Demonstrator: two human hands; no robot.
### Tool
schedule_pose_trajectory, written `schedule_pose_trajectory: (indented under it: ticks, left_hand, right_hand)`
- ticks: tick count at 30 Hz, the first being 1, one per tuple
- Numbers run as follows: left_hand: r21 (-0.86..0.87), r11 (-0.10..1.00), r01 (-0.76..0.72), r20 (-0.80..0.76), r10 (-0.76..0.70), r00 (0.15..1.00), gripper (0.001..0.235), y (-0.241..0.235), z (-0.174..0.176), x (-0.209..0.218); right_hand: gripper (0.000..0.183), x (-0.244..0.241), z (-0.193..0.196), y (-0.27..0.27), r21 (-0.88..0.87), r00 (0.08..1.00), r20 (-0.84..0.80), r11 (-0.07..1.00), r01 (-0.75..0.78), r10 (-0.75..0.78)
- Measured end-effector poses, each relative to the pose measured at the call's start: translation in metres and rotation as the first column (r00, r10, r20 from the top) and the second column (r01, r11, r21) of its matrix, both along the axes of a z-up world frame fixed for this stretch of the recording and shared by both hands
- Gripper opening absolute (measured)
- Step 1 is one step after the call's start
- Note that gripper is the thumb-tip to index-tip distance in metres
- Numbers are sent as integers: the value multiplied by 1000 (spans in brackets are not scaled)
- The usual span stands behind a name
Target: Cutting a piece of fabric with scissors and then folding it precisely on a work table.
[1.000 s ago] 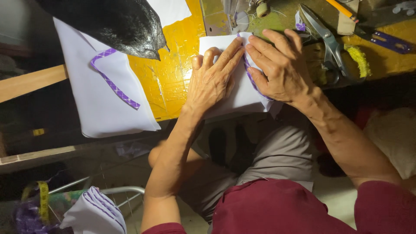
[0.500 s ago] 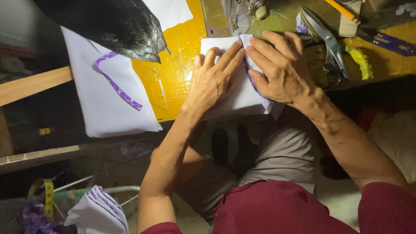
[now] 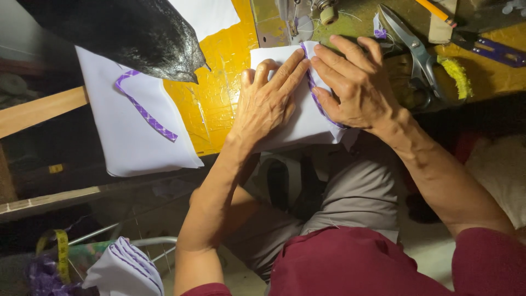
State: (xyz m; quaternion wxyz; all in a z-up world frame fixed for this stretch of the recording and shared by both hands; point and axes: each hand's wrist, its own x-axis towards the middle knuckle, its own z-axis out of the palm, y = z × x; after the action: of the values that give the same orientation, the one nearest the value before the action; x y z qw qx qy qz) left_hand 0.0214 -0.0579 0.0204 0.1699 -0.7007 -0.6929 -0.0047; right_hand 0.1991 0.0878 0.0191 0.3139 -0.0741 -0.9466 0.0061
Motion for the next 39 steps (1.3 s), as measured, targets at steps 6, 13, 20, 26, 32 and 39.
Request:
schedule_pose_trajectory:
  ticks: [6, 13, 20, 26, 32, 39]
  left_hand:
    - [-30, 999, 29, 9, -29, 1000, 76, -1, 1, -2]
    - [45, 997, 61, 43, -63, 997, 72, -1, 1, -5]
    - [46, 998, 47, 70, -50, 996, 68, 1, 2, -11]
    - [25, 998, 50, 109, -52, 993, 64, 6, 3, -22]
    - [33, 998, 57, 148, -61, 987, 57, 9, 2, -30]
    - [36, 997, 67, 161, -72, 984, 55, 11, 1, -35]
  right_hand:
    - [38, -1, 7, -1, 21, 1000, -2, 1000, -10, 10]
    - [39, -1, 8, 0, 38, 999, 33, 999, -19, 18]
    - [39, -8, 8, 3, 35, 999, 49, 999, -17, 16]
    - [39, -18, 4, 8, 33, 999, 43, 999, -21, 20]
    - [38, -23, 2, 10, 33, 999, 37, 999, -10, 9]
    - [41, -25, -6, 12, 2, 999, 35, 1000, -4, 4]
